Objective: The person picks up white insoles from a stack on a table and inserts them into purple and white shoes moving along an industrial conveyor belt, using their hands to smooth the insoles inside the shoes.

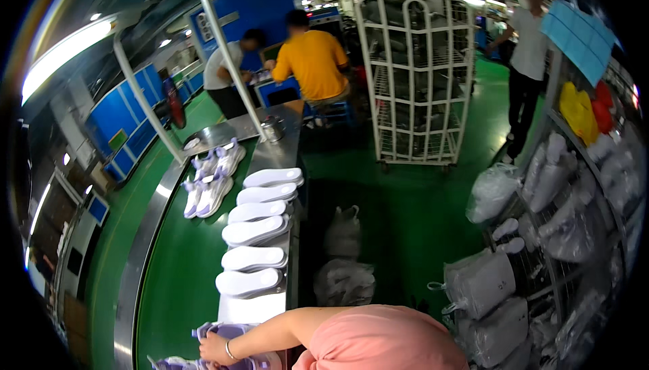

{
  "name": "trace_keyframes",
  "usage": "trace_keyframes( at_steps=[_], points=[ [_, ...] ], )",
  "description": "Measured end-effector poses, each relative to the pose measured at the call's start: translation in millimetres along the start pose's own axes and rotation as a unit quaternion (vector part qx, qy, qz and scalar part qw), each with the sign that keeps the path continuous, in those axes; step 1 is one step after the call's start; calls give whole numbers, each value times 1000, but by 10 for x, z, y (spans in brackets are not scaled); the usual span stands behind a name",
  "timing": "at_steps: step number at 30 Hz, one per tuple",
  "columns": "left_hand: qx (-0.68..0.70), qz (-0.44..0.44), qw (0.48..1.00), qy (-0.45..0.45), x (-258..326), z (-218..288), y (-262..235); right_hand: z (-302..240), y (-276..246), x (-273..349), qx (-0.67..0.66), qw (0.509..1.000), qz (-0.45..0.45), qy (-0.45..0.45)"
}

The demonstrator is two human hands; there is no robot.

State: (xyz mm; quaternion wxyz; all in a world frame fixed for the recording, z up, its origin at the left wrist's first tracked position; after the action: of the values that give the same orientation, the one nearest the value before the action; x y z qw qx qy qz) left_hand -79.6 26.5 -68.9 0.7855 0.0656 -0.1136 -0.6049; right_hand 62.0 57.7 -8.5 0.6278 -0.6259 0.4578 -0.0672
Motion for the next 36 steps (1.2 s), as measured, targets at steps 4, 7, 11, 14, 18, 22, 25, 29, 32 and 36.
trace_keyframes(
  at_steps=[4, 7, 11, 14, 18, 22, 25, 29, 32, 36],
  points=[
    [73, -30, 996, -45, -5, 46, 214, 54, 334, -51, -87, 996, 16, -6],
    [62, -51, 994, -74, -48, 64, 452, 155, 307, -73, -108, 994, 18, 12],
    [57, -71, 992, -92, -97, 88, 618, 236, 278, -111, -152, 987, 20, 40],
    [59, -65, 992, -85, -112, 230, 444, 148, 285, -259, -220, 974, 15, 52],
    [67, -33, 993, -89, -6, 333, 11, 8, 345, -349, -376, 919, -51, 106],
    [137, -45, 985, -95, 49, 318, 237, 344, 300, -205, -427, 866, -134, 226],
    [20, 85, 995, -44, 168, 516, 147, 137, -99, -237, -464, 848, -119, 227],
    [65, 106, 990, -68, 93, 215, -166, -10, -570, -104, -507, 843, 50, 172],
    [65, 119, 989, -63, 120, 230, -177, 264, -835, 103, -391, 907, 61, 142],
    [68, 118, 990, -40, 176, 347, -54, 1068, -862, 569, -150, 959, -8, 242]
  ],
)
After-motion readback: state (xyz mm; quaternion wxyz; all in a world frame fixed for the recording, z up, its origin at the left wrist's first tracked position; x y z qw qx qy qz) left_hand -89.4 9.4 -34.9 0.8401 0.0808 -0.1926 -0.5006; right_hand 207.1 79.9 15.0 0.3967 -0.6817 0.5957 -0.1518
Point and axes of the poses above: each hand's wrist, its own x-axis away from the middle knuckle, its own y-axis out of the palm, z = x × y, the point moved 1 cm from there along -x, towards the middle knuckle, and after that the axes turned 7 degrees about -y, right-handed, at the moved point
